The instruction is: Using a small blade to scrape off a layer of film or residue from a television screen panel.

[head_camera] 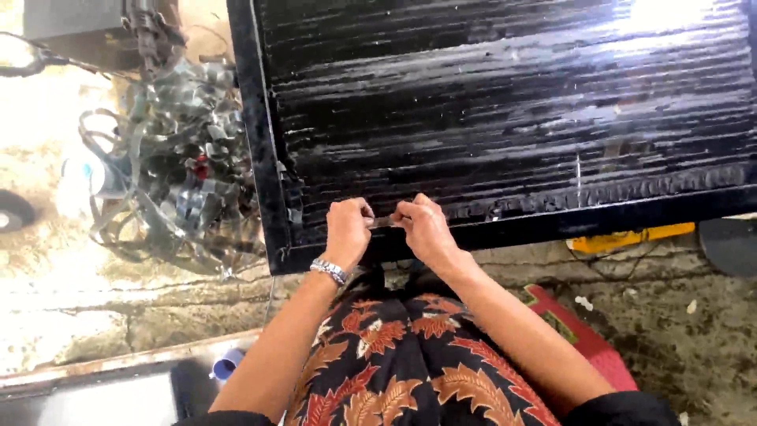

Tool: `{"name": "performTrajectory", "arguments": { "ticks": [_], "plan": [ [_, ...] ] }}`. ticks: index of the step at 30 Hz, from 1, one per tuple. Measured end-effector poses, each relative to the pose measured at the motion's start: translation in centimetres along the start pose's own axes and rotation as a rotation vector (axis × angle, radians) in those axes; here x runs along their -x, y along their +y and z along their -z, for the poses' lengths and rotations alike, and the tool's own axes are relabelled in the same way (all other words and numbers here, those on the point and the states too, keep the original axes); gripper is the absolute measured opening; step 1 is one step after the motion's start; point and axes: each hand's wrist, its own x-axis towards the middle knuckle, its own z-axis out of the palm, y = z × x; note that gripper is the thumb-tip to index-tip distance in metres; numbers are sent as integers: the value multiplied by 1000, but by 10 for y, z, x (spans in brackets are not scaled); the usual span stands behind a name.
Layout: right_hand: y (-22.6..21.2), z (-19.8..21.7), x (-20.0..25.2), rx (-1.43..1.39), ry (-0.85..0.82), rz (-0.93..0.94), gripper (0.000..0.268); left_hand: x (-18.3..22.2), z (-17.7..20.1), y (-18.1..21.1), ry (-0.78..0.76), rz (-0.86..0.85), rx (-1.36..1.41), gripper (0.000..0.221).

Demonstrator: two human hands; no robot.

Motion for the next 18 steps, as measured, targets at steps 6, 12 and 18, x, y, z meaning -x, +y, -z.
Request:
{"name": "performTrajectory", "arguments": {
  "ticks": [6,12,18],
  "plan": [
    [-3,7,6,-39,1,68,13,8,12,9,27,-61,-241,11],
    [4,7,22,-15,69,261,8,25,34,36,-39,-323,-271,23],
    [46,6,32,63,449,659,26,9,5,14,-52,-437,-289,18]
  ]
}}
